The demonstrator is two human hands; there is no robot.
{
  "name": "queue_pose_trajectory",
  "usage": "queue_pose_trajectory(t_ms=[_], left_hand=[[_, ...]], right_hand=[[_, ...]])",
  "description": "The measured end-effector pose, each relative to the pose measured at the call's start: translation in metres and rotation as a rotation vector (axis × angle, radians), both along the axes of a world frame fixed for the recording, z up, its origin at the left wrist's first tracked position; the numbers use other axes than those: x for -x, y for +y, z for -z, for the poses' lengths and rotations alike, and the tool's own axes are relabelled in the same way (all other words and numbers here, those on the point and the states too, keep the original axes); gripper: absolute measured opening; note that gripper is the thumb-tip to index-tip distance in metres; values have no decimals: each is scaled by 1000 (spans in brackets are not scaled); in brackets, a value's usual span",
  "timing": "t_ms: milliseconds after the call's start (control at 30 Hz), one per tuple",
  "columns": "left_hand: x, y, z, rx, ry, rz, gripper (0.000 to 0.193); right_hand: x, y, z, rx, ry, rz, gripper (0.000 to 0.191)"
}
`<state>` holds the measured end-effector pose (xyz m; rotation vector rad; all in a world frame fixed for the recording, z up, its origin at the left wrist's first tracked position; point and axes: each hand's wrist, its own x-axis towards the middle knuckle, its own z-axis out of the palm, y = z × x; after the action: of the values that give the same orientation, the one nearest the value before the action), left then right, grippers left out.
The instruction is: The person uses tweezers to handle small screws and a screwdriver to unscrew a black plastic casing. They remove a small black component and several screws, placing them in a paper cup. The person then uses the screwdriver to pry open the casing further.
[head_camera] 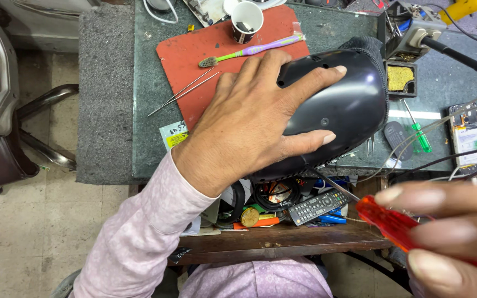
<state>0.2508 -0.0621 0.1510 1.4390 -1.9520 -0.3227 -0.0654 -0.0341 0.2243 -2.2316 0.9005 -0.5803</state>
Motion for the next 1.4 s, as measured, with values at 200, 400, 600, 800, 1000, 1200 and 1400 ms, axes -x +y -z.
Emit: queue_pose_trajectory(t_ms=[200,400,600,800,1000,1200,1400], left_hand=[[1,4,1,39,-7,-10,72],[1,7,1,22,-8,-23,71],[4,6,-4,25,-3,-2,69],[13,7,-9,22,0,3,66],[21,-1,-15,-3,-15,10,66],[28,-12,-20,-33,-11,26,68],[32,-15,-23,-44,-27,20,69]], right_hand=[[17,7,9,-100,65,171,38],[34,-8,35,-31,135,-34,36],[39,13,0,-318,9,140,37],[74,-3,11,-322,50,17,37],[140,-8,23,-367,35,-14,37],[167,-6,32,-382,19,-1,38],[180,-12,36,-376,53,-31,39]])
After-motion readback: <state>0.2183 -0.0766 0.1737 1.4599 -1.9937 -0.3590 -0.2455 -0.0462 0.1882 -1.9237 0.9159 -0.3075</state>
